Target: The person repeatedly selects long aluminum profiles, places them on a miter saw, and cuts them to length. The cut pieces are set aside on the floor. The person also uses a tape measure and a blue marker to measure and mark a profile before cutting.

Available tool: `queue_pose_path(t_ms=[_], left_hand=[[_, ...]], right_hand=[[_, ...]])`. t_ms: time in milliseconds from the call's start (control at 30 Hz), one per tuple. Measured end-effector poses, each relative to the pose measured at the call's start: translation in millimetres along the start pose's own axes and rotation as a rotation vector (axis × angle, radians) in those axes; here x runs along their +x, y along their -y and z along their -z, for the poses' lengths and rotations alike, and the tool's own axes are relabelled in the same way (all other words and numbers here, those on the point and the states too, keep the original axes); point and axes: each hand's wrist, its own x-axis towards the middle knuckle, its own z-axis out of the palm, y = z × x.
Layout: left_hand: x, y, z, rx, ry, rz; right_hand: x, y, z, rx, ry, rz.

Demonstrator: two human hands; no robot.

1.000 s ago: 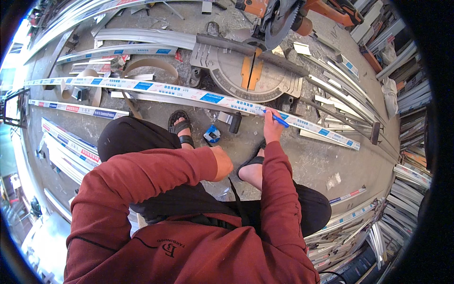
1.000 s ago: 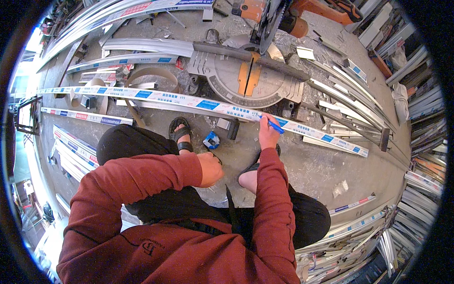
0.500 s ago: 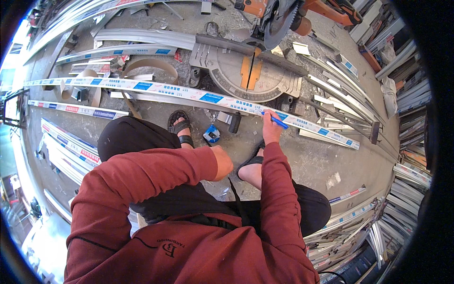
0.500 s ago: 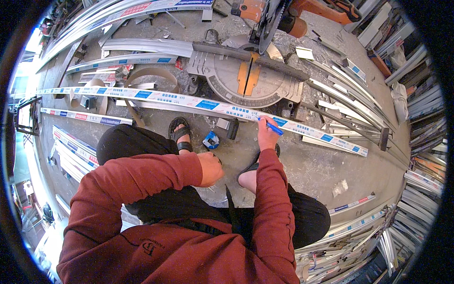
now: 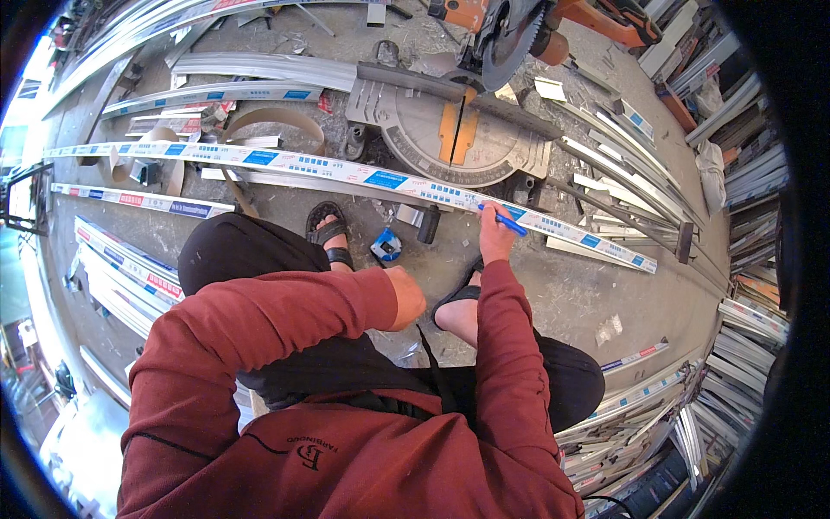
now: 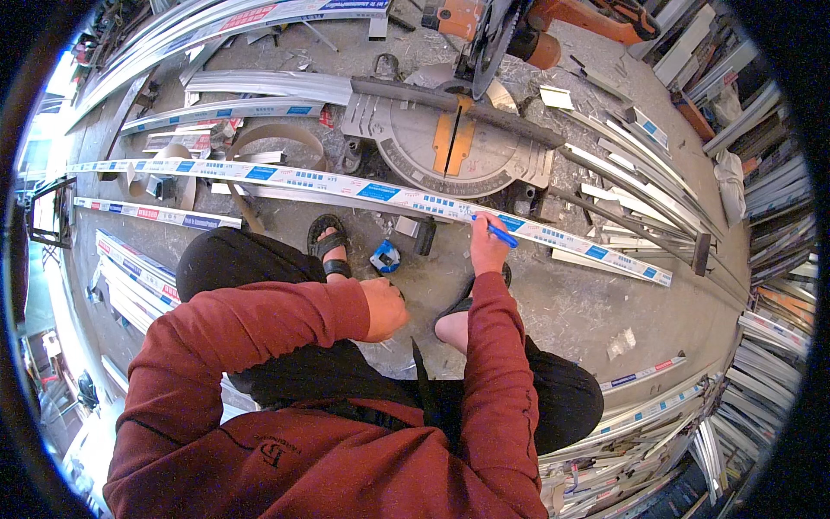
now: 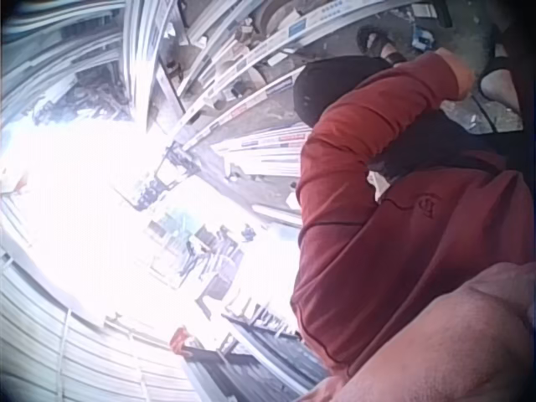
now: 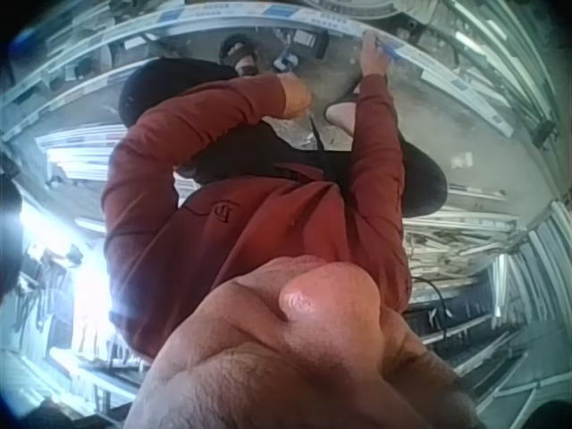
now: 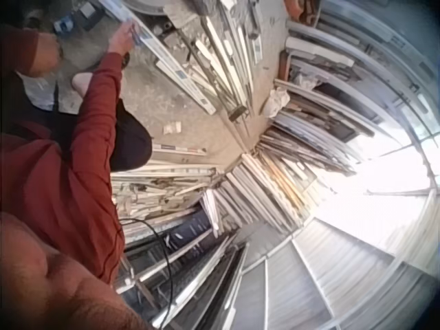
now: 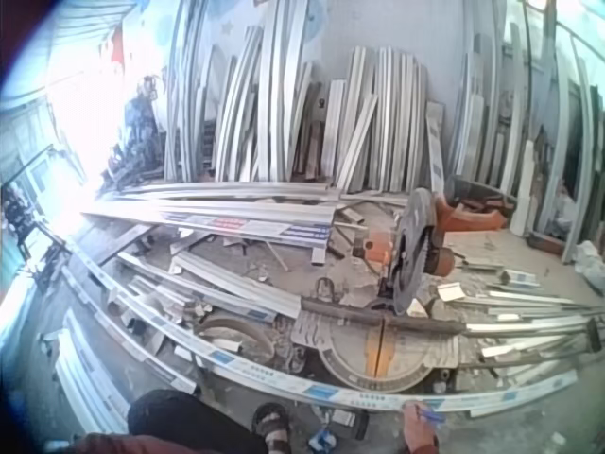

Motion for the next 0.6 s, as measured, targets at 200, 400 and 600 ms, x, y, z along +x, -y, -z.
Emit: queue_pose_path(t_ms=[200, 400, 600], left_hand=[[1.5, 0.1, -0.2, 0.010, 0.050, 0.018], [3.5, 1.5, -3.5, 0.013, 0.065, 0.025], [2.8, 2.5, -5.7, 0.003, 0.023, 0.009]], right_hand=[[0.1, 13.0, 1.5, 0.015, -0.011, 0.018], [0.7, 14.5, 1.1, -0.026, -0.013, 0.037], [1.7, 11.8, 0.5, -0.044, -0.012, 0.054]])
